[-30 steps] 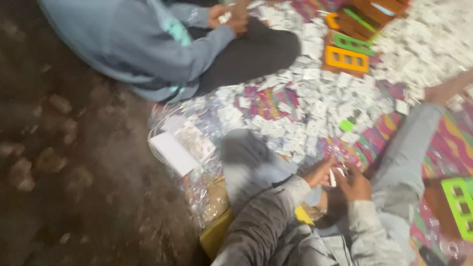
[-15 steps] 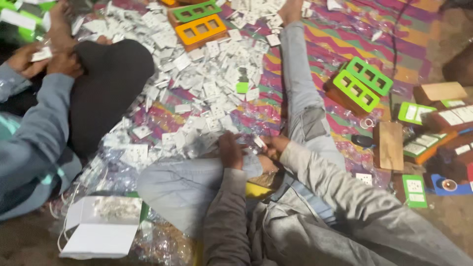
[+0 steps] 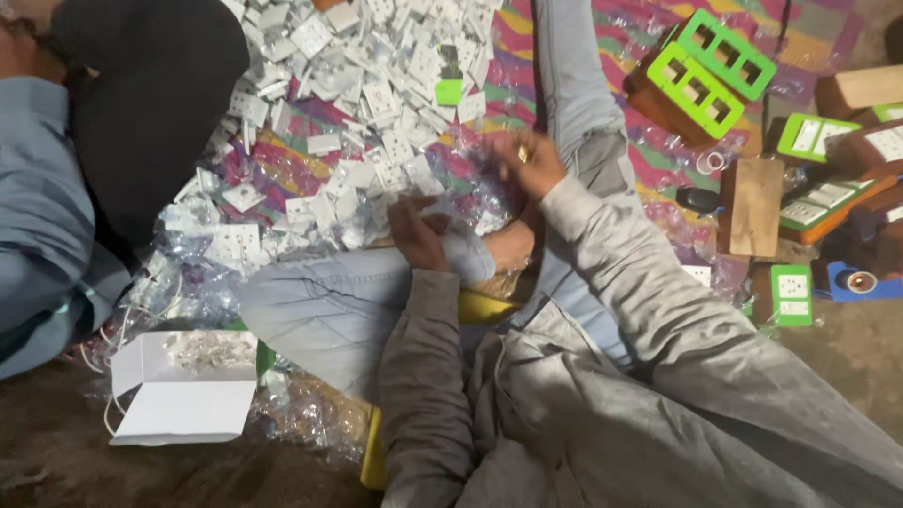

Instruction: The person sits on the floor among piles of white electrical switch and socket plates, picks up individual plates, attaches screws to them by hand, and places the finished plates back onto the pile. A second person nearby performs similar assembly work.

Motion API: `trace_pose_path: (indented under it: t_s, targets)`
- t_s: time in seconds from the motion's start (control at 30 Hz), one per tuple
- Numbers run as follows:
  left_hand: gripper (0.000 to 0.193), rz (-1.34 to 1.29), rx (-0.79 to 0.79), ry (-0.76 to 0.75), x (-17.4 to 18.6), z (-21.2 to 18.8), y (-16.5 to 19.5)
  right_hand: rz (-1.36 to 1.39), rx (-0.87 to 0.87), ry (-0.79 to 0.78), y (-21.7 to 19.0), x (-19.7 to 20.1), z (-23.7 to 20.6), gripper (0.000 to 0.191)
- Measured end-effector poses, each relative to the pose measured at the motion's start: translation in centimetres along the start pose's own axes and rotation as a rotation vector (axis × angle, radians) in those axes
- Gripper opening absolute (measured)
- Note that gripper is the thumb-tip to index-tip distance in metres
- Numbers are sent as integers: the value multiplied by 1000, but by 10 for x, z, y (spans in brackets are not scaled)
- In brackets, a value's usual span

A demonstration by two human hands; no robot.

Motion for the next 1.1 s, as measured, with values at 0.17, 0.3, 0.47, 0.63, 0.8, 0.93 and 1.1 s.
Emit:
trace_pose_path:
  t_s: [0.17,0.3,0.47,0.63,0.8,0.93,1.1]
  targets:
    - [34,-118,-270,304,34,-12,46,-497,-3,-334,51,-58,-38,25]
    - [36,-206,-344,362,33,-24,65,-853,39,-528,59,-91,-38,22]
    - [41,-106,-315,238,23,-22,72,-1190,-12,-592,78,-82,-38,29]
    - [45,-73,-193,238,27,-14,56,-1186,180,-539,81,-87,-36,39]
    - [42,-88,-97,236,26,-10,43,-1217,-76,-527,95,-75,-30,28]
    - [40,-16,-85,187,25,-9,32,-1137,-135,-456,76,-64,-29,34]
    - [37,147,-169,-43,6,-3,17,-976,-59,-171,35,-31,-17,25]
Point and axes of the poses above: each hand's wrist, its own z-axis towards the middle knuckle, its own x-axis out of the back of the hand, y = z × x, the point moved 10 cm from there along z, towards the middle knuckle, and after that the axes turned 1 degree about -y, right-handed, at the moved point
